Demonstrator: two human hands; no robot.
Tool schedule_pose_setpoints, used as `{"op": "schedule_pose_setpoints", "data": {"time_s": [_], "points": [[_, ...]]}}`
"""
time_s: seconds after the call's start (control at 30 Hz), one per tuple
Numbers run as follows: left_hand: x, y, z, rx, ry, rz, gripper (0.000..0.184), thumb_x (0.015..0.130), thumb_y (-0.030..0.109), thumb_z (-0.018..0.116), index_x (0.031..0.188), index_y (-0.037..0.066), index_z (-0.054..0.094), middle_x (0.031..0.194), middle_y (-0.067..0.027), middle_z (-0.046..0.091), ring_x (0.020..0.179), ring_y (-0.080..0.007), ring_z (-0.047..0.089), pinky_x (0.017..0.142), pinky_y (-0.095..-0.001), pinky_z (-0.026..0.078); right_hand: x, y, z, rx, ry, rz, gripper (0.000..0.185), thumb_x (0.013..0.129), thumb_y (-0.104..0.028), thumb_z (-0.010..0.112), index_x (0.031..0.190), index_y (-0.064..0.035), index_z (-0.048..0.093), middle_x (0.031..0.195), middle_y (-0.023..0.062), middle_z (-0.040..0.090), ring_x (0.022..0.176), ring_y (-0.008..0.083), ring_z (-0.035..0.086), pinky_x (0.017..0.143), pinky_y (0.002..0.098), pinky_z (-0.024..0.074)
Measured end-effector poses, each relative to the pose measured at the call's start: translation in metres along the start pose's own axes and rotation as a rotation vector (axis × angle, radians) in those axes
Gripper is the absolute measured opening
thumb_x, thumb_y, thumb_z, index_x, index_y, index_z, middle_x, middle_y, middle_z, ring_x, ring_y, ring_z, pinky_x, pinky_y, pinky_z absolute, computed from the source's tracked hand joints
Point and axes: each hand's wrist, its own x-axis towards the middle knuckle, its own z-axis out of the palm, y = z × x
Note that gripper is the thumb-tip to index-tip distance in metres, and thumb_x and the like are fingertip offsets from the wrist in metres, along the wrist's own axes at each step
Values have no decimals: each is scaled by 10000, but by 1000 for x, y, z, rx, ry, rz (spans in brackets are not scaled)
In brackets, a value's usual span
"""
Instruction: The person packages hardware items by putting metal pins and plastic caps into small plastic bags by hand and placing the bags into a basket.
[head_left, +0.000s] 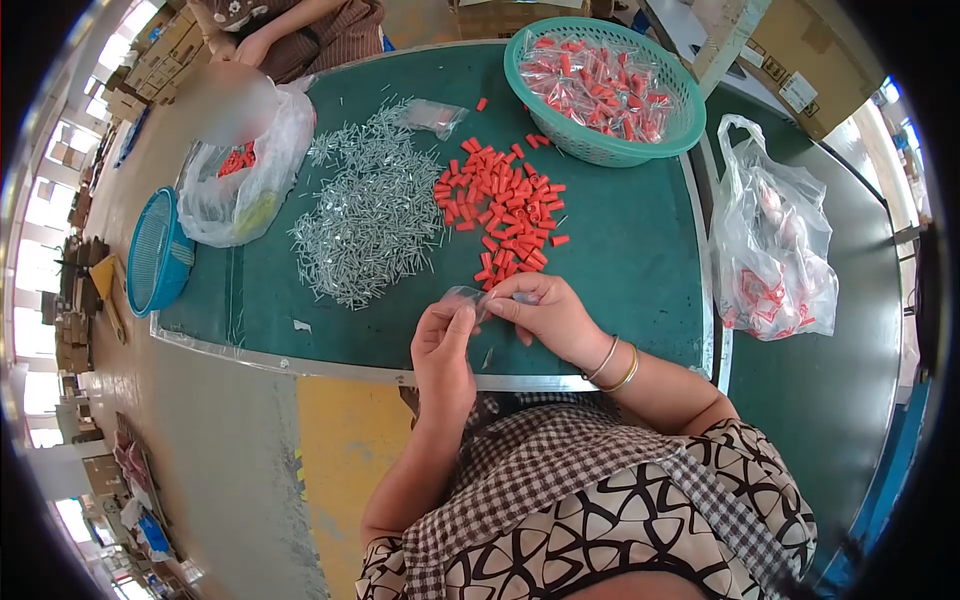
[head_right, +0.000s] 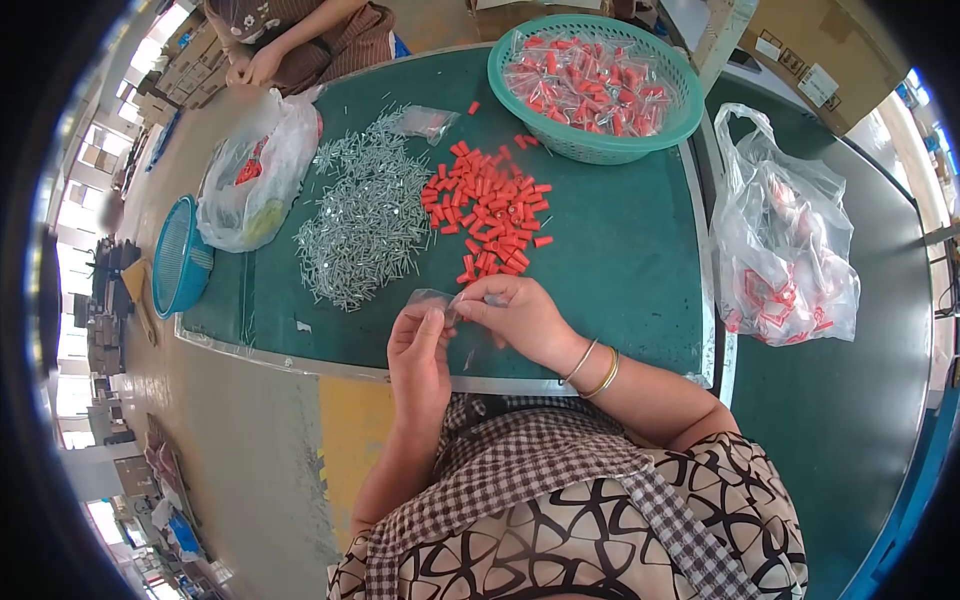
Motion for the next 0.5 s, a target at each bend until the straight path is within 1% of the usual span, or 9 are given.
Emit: {"op": "schedule_pose_setpoints", "data": {"time_s": [0.03,0.13,0.23,0.3,0.33,0.37,0.4,0.47,0.5], "points": [[1,0,-1,-33,-21,-35,119,940,36,587,1052,31,625,989,-37,643,878,-95,580,781,-244,463,-1,-1,1,12,15,-11,116,907,-147,673,947,-38,668,753,-26,632,516,40,497,460,198,410],[1,10,4,-17,-2,-79,281,910,9,604,1189,16,577,1052,-54,627,924,-120,585,821,-265,475,-5,-6,3,27,50,-18,87,913,-124,653,900,-38,641,756,-17,638,524,44,505,461,201,419],[3,23,13,206,36,133,467,870,-16,626,1318,1,496,1126,-74,601,984,-151,585,877,-284,480,-6,-8,3,-64,55,-49,88,915,-107,636,862,-41,612,756,-11,638,537,42,513,463,206,429],[9,30,5,302,-108,89,538,850,-30,637,1358,-3,459,1166,-83,582,1023,-161,576,899,-294,481,-3,-4,0,-176,10,-96,96,909,-103,640,843,-43,605,736,-15,626,554,37,515,472,211,439],[10,32,2,354,-177,67,574,841,-37,642,1378,-5,441,1185,-88,572,1043,-166,572,910,-299,481,-6,-7,0,-204,-14,-92,73,902,-106,651,889,-39,625,727,-23,619,559,37,513,477,215,438],[12,35,0,472,-209,29,543,846,-45,643,1355,-7,462,1146,-83,595,1025,-153,587,889,-287,494,-7,-8,1,-225,-16,-94,82,897,-108,659,915,-30,642,727,-17,621,561,41,517,482,217,437],[14,35,-1,465,-260,-15,481,848,-46,652,1307,-16,511,1074,-66,628,954,-128,609,846,-266,506,-7,-10,2,-246,-19,-94,102,892,-110,666,942,-21,659,728,-12,623,563,45,521,487,219,436],[14,27,-4,489,-235,-17,364,888,-16,641,1243,-30,564,987,-44,668,874,-95,626,798,-235,506,-7,-14,1,-296,-3,-73,127,884,-110,678,964,-12,675,720,-6,614,569,50,524,497,226,438],[13,26,-5,491,-231,-53,325,895,-10,634,1215,-32,582,983,-43,672,869,-92,627,790,-231,505,-7,-16,1,-320,9,-61,140,880,-111,684,975,-8,683,715,-4,610,572,53,525,503,229,440]]}}
